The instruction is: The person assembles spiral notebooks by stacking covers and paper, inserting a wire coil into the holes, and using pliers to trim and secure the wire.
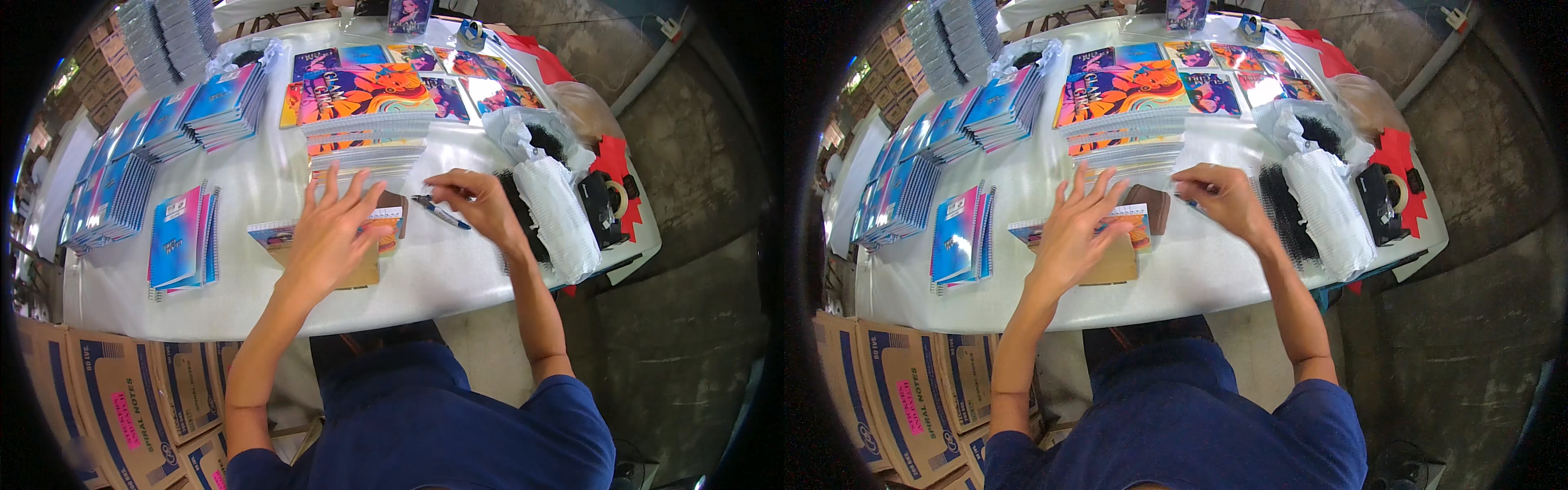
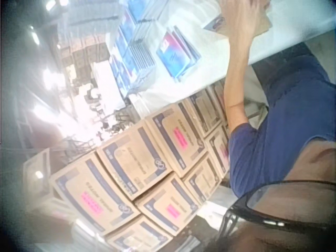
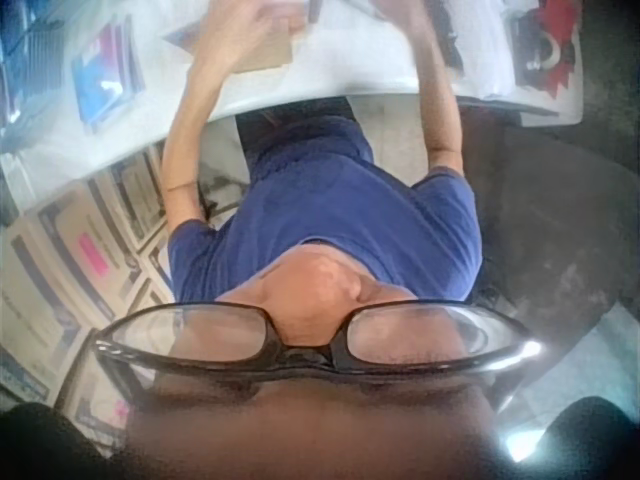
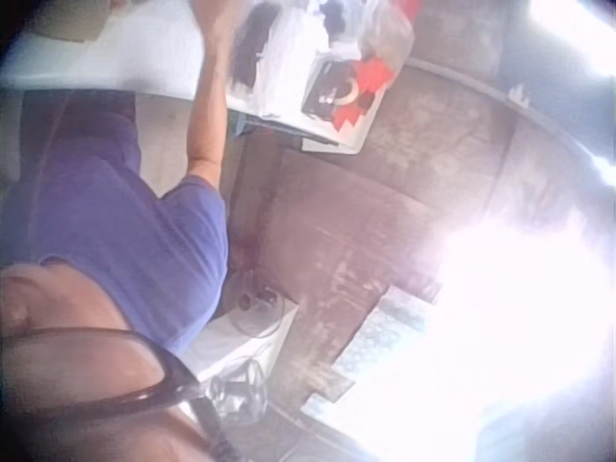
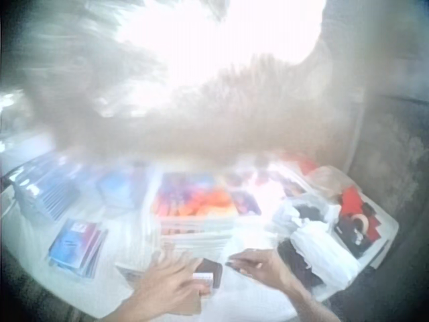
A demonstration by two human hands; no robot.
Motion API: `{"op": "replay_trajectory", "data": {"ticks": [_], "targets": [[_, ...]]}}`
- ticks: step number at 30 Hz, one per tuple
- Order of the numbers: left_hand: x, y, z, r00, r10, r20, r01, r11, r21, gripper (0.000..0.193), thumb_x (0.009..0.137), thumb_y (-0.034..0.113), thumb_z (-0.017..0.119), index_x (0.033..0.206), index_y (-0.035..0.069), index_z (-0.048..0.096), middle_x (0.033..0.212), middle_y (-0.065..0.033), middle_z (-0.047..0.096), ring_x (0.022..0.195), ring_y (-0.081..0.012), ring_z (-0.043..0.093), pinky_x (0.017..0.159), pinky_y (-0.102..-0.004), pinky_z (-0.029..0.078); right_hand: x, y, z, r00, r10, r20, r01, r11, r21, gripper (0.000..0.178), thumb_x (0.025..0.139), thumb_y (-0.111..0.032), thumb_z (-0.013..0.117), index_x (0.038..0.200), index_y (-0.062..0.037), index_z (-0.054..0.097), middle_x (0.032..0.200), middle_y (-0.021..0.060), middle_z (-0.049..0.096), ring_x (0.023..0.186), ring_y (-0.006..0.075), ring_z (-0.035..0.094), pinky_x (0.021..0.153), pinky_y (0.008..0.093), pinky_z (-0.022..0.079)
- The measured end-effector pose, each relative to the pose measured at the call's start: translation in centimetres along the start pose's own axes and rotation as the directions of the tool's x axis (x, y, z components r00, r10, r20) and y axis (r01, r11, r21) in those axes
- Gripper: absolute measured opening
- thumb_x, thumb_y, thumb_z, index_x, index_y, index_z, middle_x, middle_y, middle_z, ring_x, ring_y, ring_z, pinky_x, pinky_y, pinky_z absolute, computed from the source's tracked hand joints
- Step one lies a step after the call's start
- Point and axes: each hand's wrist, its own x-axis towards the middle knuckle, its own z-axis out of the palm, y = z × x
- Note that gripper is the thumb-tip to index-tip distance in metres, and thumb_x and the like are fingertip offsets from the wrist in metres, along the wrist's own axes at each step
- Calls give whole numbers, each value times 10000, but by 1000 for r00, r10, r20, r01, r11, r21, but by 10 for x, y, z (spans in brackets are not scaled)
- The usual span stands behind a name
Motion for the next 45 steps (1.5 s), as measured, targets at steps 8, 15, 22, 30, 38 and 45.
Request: {"op": "replay_trajectory", "data": {"ticks": [8,15,22,30,38,45], "targets": [[8,5,18,997,-60,55,63,996,-56,436,933,388,541,1317,182,564,1324,-69,581,1248,-338,512,1067,-501,353,-8,-2,36,994,-88,-65,96,987,127,210,771,9,726,967,-65,714,838,31,650,704,129,542,634,282,443],[5,4,19,997,-48,57,51,997,-63,427,935,377,539,1316,185,565,1323,-71,580,1230,-338,530,1061,-486,365,-10,-5,33,998,-2,66,-22,935,354,169,808,16,706,971,-31,709,922,33,654,865,113,596,755,262,490],[2,5,21,1000,-14,23,15,999,-50,419,929,352,558,1311,181,568,1307,-64,594,1200,-336,556,1040,-484,381,-10,-10,28,983,-161,89,138,965,222,179,812,58,663,985,15,678,827,74,643,743,163,623,697,301,495],[2,8,19,1000,-22,-4,22,999,-23,424,919,348,578,1309,180,570,1309,-63,593,1198,-325,561,1023,-484,400,-11,-14,23,962,-148,230,138,989,57,239,820,17,649,1055,-25,641,884,91,624,781,252,622,690,350,496],[2,15,22,1000,17,14,-17,1000,-4,528,839,299,665,1337,177,539,1312,-46,592,1190,-312,569,1016,-476,417,-24,-31,28,947,-273,169,317,883,-345,179,823,-22,627,967,-34,522,988,139,574,838,364,602,654,460,477],[-3,21,25,990,64,121,-61,998,-32,555,842,379,650,1328,138,532,1281,-40,607,1121,-323,605,867,-433,524,-9,-19,17,866,-143,478,254,951,-177,125,832,10,584,954,-9,602,743,154,613,653,337,621,591,407,502]]}}
